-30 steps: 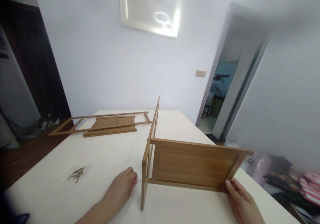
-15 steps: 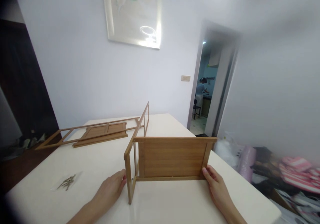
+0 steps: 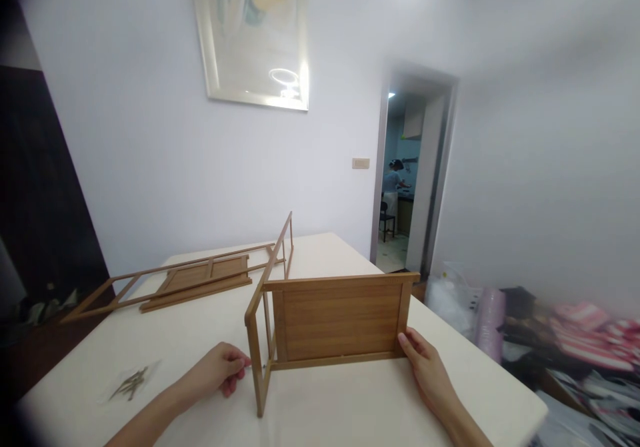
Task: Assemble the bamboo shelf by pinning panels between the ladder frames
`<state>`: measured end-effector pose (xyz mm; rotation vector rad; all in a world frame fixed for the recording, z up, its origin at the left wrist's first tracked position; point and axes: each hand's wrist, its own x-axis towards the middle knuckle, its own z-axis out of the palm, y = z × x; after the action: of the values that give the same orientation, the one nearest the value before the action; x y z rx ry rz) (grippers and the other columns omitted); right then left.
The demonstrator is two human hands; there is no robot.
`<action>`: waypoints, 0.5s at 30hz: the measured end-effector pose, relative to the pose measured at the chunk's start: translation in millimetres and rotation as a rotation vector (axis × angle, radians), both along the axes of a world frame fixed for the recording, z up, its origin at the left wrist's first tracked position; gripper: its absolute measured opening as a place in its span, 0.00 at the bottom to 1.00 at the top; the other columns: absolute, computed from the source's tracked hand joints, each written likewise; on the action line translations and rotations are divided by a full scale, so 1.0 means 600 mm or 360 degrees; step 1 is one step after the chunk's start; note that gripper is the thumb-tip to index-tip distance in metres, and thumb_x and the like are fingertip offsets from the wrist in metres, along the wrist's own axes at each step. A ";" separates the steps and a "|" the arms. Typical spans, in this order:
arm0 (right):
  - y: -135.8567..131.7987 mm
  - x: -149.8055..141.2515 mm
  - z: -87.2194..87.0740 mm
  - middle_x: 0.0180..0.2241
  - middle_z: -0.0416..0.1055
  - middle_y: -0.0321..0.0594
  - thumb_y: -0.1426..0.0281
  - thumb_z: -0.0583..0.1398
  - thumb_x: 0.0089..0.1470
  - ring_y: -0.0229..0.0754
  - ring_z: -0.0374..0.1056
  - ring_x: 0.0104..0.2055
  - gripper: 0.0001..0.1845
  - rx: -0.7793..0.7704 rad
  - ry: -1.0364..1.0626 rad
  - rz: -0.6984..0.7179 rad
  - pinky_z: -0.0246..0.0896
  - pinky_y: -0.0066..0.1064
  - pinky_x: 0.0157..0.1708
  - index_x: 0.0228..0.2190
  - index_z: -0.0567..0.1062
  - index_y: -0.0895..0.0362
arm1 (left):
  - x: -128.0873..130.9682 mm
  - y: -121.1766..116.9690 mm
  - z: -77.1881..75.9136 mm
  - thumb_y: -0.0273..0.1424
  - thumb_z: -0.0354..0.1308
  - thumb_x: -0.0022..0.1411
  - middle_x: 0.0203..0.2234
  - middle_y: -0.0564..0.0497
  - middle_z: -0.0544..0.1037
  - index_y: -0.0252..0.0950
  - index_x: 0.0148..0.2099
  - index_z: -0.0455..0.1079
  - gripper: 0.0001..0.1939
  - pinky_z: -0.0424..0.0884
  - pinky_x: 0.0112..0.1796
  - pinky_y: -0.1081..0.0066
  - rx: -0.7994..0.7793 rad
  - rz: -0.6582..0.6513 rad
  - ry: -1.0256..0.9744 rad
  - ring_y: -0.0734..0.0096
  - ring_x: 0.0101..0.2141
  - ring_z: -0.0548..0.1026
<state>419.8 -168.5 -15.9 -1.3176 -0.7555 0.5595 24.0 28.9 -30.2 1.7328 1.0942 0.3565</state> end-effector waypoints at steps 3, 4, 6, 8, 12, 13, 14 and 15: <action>0.001 0.003 -0.003 0.47 0.77 0.43 0.52 0.68 0.43 0.58 0.68 0.54 0.23 -0.0008 0.0021 0.0015 0.59 0.45 0.57 0.37 0.79 0.53 | -0.009 0.002 0.013 0.43 0.59 0.45 0.20 0.51 0.73 0.32 0.29 0.71 0.18 0.68 0.26 0.69 -0.0108 -0.0064 -0.0082 0.71 0.21 0.71; 0.001 0.005 -0.006 0.47 0.77 0.43 0.52 0.68 0.43 0.58 0.68 0.54 0.22 -0.0015 0.0029 0.0007 0.59 0.45 0.57 0.37 0.79 0.53 | -0.013 0.002 0.019 0.41 0.60 0.43 0.20 0.51 0.74 0.31 0.29 0.72 0.16 0.69 0.28 0.69 -0.0139 -0.0085 -0.0098 0.71 0.22 0.71; 0.002 0.008 -0.009 0.47 0.78 0.42 0.52 0.68 0.42 0.57 0.68 0.54 0.22 -0.0031 0.0038 -0.0021 0.58 0.45 0.58 0.37 0.79 0.53 | -0.019 0.004 0.028 0.36 0.63 0.41 0.21 0.51 0.75 0.32 0.29 0.74 0.14 0.70 0.31 0.69 -0.0189 -0.0115 -0.0112 0.71 0.24 0.72; 0.003 0.009 -0.011 0.47 0.78 0.42 0.53 0.68 0.42 0.57 0.67 0.55 0.22 -0.0036 0.0042 -0.0025 0.57 0.44 0.59 0.36 0.78 0.53 | -0.022 0.008 0.031 0.33 0.63 0.38 0.21 0.52 0.77 0.32 0.29 0.75 0.12 0.70 0.31 0.70 -0.0212 -0.0125 -0.0096 0.70 0.25 0.73; 0.004 0.002 -0.004 0.47 0.77 0.41 0.53 0.70 0.39 0.56 0.67 0.55 0.22 -0.0027 0.0098 -0.0017 0.56 0.42 0.59 0.35 0.78 0.52 | -0.012 0.021 0.021 0.24 0.62 0.32 0.20 0.53 0.77 0.34 0.28 0.76 0.14 0.68 0.27 0.72 -0.0117 -0.0094 0.0022 0.68 0.25 0.74; 0.004 0.000 -0.002 0.47 0.78 0.40 0.52 0.70 0.38 0.56 0.67 0.55 0.23 -0.0027 0.0110 -0.0022 0.57 0.42 0.59 0.35 0.78 0.52 | -0.007 0.024 0.017 0.21 0.60 0.31 0.19 0.54 0.77 0.34 0.28 0.76 0.15 0.66 0.26 0.73 -0.0067 -0.0080 0.0060 0.68 0.25 0.73; 0.004 -0.002 0.001 0.47 0.78 0.40 0.52 0.70 0.38 0.55 0.66 0.56 0.23 -0.0029 0.0118 -0.0012 0.57 0.41 0.59 0.35 0.78 0.52 | -0.002 0.026 0.013 0.20 0.59 0.30 0.19 0.55 0.77 0.34 0.28 0.76 0.16 0.66 0.25 0.73 -0.0009 -0.0066 0.0094 0.68 0.24 0.73; 0.003 -0.003 0.003 0.47 0.78 0.40 0.52 0.70 0.38 0.55 0.66 0.57 0.23 -0.0029 0.0119 0.0002 0.57 0.41 0.59 0.35 0.78 0.52 | 0.003 0.026 0.010 0.19 0.58 0.30 0.18 0.55 0.76 0.34 0.27 0.76 0.16 0.65 0.25 0.74 0.0053 -0.0052 0.0120 0.68 0.24 0.73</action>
<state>417.8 -166.4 -14.2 -1.3056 -0.6910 0.6145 25.7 44.7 -24.0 1.8042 1.1180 0.2922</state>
